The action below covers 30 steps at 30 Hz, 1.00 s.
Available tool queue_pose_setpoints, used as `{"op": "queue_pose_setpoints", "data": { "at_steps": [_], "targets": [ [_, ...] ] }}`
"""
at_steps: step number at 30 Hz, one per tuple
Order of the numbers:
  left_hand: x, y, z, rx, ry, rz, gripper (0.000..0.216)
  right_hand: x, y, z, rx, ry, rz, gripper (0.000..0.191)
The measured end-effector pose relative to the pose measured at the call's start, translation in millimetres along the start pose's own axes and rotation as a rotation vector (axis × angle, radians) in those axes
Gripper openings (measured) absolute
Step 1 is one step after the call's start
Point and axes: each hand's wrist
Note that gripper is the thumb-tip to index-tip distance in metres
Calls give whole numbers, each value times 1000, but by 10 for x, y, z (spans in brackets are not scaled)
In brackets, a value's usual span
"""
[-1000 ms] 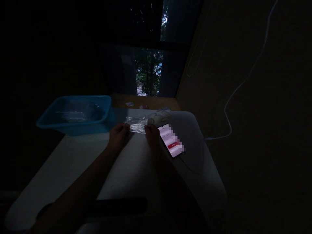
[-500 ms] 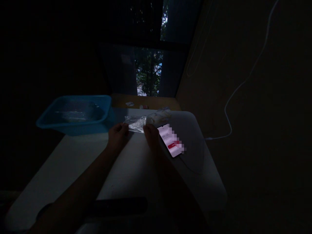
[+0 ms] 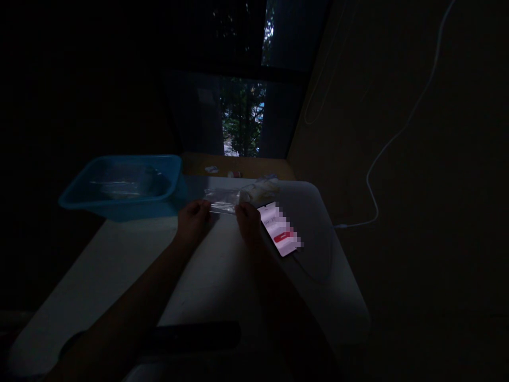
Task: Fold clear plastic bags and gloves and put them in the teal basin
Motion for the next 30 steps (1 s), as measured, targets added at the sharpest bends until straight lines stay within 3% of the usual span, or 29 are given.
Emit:
{"op": "queue_pose_setpoints", "data": {
  "at_steps": [18,23,30],
  "targets": [
    [30,6,0,-5,-21,7,19,42,29,43,-11,46,50,27],
    [20,12,5,1,-14,-43,20,-4,18,-3,-49,-9,0,26],
    [-17,21,4,-66,-16,-204,23,-8,20,19,1,4,-13,21]
  ]
}}
Point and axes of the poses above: each hand's wrist, its own z-axis towards the middle knuckle, its own y-axis out of the palm, x = y × z, and after that the axes turned 11 degrees about -x, right-handed
